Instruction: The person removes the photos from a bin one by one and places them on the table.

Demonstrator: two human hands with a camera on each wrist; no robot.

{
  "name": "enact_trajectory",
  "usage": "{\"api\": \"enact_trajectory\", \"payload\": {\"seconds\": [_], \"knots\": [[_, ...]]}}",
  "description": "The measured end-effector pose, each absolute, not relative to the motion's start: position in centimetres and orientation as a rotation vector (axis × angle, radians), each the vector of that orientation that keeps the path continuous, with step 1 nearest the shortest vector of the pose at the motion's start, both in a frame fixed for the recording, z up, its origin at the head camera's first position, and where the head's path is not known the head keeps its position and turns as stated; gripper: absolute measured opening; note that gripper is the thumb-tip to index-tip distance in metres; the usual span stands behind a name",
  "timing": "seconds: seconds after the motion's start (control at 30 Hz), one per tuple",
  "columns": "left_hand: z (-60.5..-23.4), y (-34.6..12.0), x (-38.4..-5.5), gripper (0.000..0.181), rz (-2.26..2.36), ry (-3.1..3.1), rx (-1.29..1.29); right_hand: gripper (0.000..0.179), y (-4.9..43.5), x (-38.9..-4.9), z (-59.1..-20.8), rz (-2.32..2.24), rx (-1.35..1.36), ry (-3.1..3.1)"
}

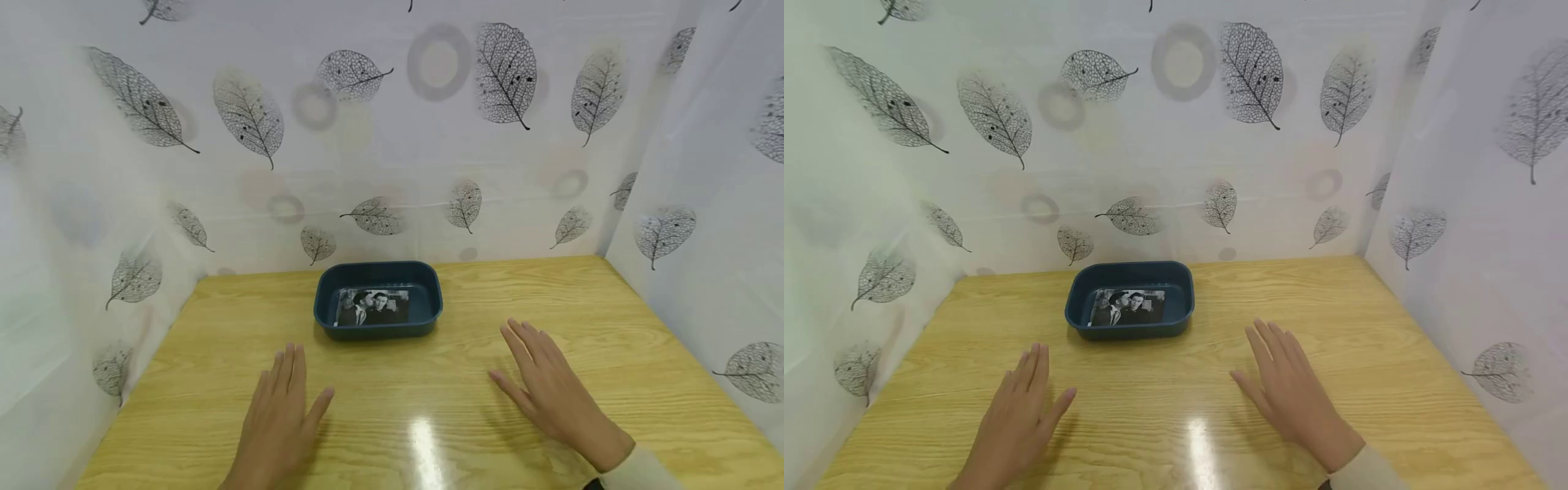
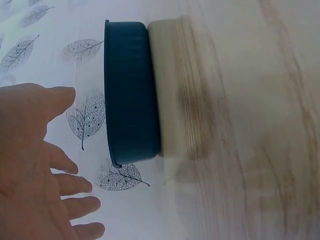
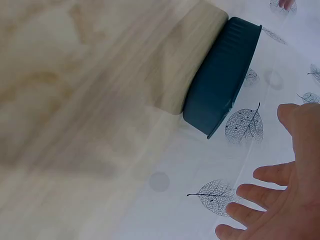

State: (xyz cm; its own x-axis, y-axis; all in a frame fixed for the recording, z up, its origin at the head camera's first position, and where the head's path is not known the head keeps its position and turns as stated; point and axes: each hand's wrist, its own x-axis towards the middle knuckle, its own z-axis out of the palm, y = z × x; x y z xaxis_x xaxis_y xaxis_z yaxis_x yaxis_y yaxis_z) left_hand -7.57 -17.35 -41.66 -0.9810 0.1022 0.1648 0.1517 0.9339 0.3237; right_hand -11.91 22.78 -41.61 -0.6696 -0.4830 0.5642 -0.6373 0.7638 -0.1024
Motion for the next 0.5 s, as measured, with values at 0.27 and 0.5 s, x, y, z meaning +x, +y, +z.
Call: {"api": "enact_trajectory", "payload": {"seconds": [0.27,0.5], "knots": [[-40.7,-17.8,-8.8,0.079,-0.567,-2.923,-0.189,0.065,21.7,-14.4,-39.9,0.448,0.903,-2.481],[-40.4,-18.3,-10.4,0.078,-0.704,-2.9,-0.18,0.061,20.3,-17.0,-38.7,0.573,0.897,-2.573]]}}
